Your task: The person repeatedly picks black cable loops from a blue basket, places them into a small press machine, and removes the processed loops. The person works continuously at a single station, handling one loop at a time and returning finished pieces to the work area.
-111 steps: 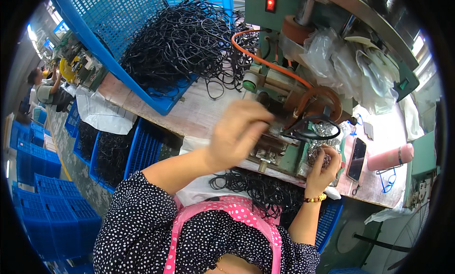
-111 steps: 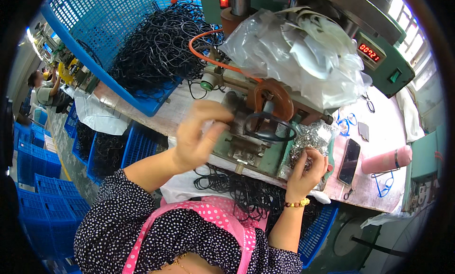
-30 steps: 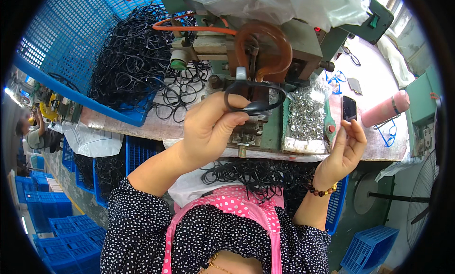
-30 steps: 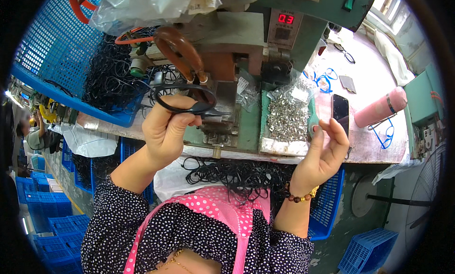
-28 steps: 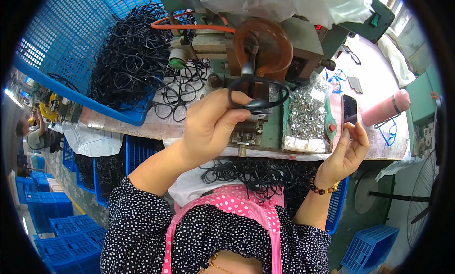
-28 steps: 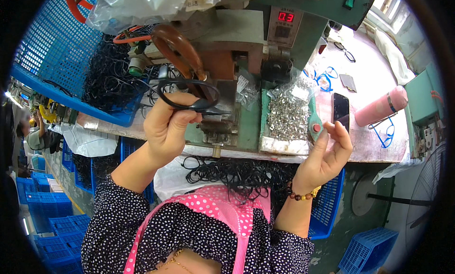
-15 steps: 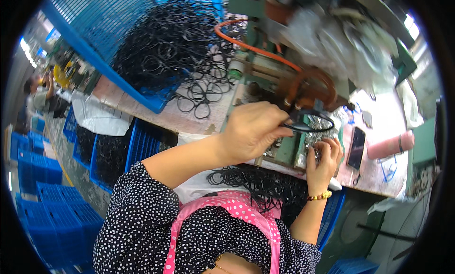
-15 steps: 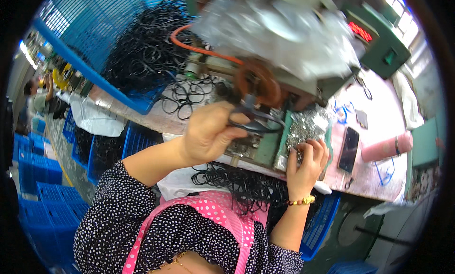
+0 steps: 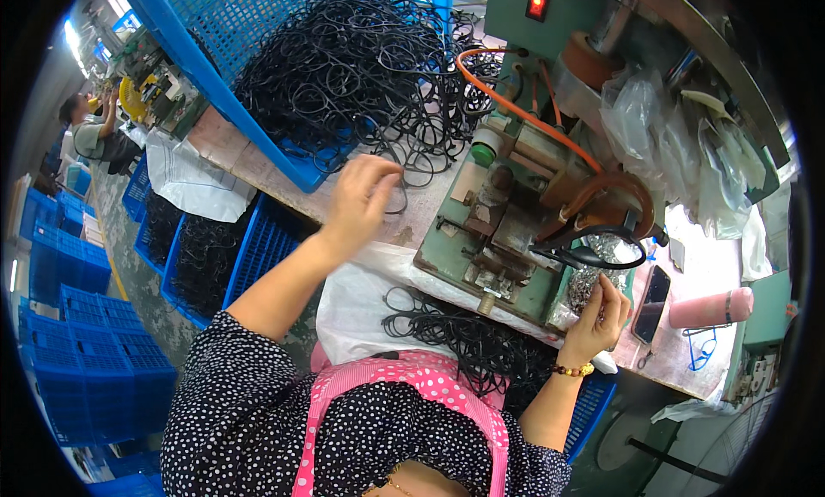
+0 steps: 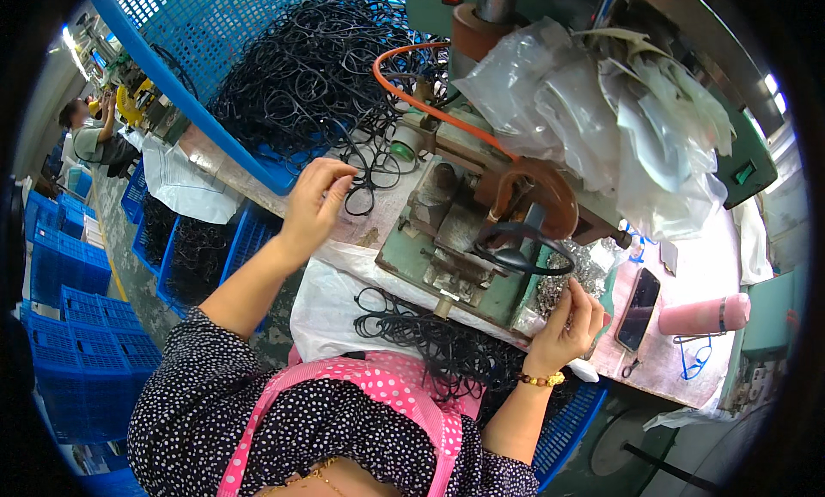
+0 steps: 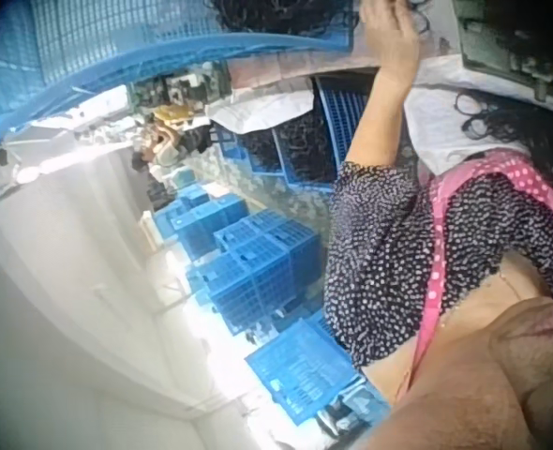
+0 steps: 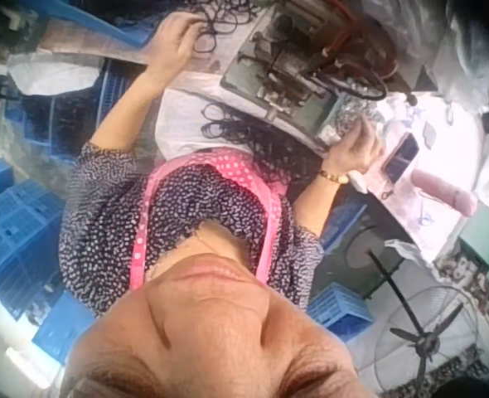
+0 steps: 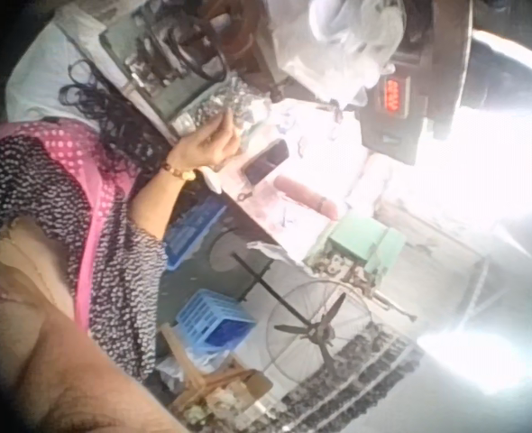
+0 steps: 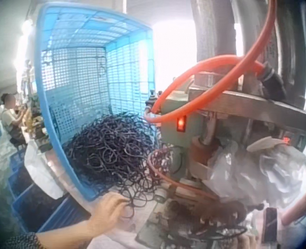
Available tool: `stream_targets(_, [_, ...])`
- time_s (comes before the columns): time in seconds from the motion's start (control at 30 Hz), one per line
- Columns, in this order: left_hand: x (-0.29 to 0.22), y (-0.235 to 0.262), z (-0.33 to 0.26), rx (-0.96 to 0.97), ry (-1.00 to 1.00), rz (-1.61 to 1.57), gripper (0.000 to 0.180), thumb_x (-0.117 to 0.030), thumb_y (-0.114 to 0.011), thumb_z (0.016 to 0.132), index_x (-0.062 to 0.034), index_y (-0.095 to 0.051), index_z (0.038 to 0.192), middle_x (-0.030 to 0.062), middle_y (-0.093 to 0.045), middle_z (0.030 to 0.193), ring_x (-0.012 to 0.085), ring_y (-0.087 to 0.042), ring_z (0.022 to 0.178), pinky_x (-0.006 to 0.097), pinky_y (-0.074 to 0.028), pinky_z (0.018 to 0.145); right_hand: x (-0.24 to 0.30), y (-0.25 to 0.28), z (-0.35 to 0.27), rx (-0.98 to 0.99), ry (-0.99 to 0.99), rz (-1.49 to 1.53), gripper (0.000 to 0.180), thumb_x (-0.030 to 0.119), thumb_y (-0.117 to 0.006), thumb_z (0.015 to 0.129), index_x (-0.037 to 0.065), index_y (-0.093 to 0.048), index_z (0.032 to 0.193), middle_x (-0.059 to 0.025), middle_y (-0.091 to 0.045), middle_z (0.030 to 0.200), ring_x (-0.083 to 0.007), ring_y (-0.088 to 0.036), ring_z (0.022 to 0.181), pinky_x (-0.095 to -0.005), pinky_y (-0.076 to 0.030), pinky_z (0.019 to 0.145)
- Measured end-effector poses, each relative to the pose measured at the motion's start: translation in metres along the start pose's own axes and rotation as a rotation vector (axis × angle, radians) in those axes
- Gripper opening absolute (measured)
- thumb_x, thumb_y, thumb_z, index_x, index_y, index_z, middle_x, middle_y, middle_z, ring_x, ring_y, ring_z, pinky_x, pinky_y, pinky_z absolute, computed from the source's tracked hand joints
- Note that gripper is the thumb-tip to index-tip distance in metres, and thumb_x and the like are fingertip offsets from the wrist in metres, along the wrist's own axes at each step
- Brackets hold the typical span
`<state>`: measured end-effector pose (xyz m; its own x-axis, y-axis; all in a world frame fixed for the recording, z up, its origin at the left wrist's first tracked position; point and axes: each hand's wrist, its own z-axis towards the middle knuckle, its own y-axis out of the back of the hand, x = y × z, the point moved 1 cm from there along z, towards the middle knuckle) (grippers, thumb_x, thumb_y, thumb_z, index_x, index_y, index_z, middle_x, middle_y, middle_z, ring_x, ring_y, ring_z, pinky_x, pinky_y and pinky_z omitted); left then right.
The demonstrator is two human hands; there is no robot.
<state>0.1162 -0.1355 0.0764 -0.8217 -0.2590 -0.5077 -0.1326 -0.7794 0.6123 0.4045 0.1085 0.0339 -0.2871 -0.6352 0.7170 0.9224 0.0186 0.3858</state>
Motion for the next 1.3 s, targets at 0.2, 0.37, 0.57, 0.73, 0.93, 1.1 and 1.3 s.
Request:
stream_targets(0.2, [0.067,0.008,-0.051,0.346,0.153,0.417,0.019,-0.015,-0.069,0.084,-0.0023,-0.059,0.095,0.0134,-0.058,0.098,0.0348,-0.054,0.097,0.042,-0.045,0.083,-0.005,0.001,-0.001,-0.034,0.152,-0.080,0.014,-0.001,-0.064,0.091,0.001,-0.071,0.103,-0.0094,-0.070,0.090,-0.0185,-0.062,0.087,-0.0400,-0.043,0.103])
stream_targets(0.37, [0.054,0.017,-0.063,0.243,0.039,0.358,0.020,-0.011,-0.068,0.085,-0.0023,-0.051,0.084,0.0115,-0.052,0.083,0.0298,-0.054,0.076,0.040,-0.045,0.067,-0.016,-0.002,-0.007,-0.051,-0.071,0.155,0.014,-0.003,-0.061,0.093,-0.001,-0.066,0.105,-0.0071,-0.069,0.089,-0.0161,-0.062,0.085,-0.0404,-0.042,0.104])
stream_targets(0.57, [0.053,0.035,-0.077,-0.031,0.716,-0.327,0.015,-0.011,-0.061,0.095,-0.0010,-0.051,0.101,0.0054,-0.056,0.083,0.0108,-0.058,0.073,0.026,-0.049,0.064,-0.021,-0.002,-0.006,-0.071,-0.038,0.212,0.015,-0.006,-0.062,0.091,-0.002,-0.064,0.106,-0.0083,-0.066,0.097,-0.0189,-0.062,0.090,-0.0353,-0.045,0.098])
stream_targets(0.73, [0.058,0.062,-0.076,0.094,1.092,-0.545,0.024,-0.020,-0.056,0.100,-0.0008,-0.050,0.113,0.0058,-0.063,0.076,0.0150,-0.066,0.071,0.027,-0.054,0.062,-0.015,0.005,-0.002,0.016,0.173,-0.082,0.016,-0.006,-0.062,0.090,0.000,-0.066,0.104,-0.0107,-0.070,0.100,-0.0229,-0.065,0.093,-0.0442,-0.042,0.106])
stream_targets(0.93, [0.027,0.045,-0.058,-0.129,0.805,-0.812,0.017,-0.021,-0.060,0.100,-0.0044,-0.063,0.101,0.0061,-0.069,0.091,0.0103,-0.067,0.083,0.022,-0.049,0.076,-0.010,0.001,0.001,-0.015,0.087,0.114,0.010,-0.006,-0.057,0.091,0.000,-0.064,0.095,-0.0130,-0.070,0.104,-0.0250,-0.066,0.097,-0.0455,-0.041,0.106])
stream_targets(1.1, [-0.023,0.034,-0.023,-0.105,0.582,-0.747,0.016,-0.016,-0.063,0.098,-0.0034,-0.067,0.107,0.0020,-0.068,0.090,0.0064,-0.057,0.080,0.020,-0.042,0.073,-0.003,0.008,0.006,0.026,0.130,0.049,0.013,-0.009,-0.057,0.085,0.000,-0.061,0.092,-0.0113,-0.062,0.099,-0.0254,-0.057,0.098,-0.0334,-0.045,0.087])
stream_targets(1.3, [-0.095,0.022,0.023,-0.119,0.193,-1.067,0.019,-0.015,-0.053,0.103,-0.0009,-0.058,0.115,0.0049,-0.063,0.101,0.0093,-0.057,0.076,0.023,-0.045,0.063,0.040,0.000,0.020,0.060,0.018,0.415,0.014,-0.010,-0.061,0.085,0.001,-0.062,0.093,-0.0074,-0.062,0.099,-0.0192,-0.057,0.097,-0.0316,-0.044,0.091])
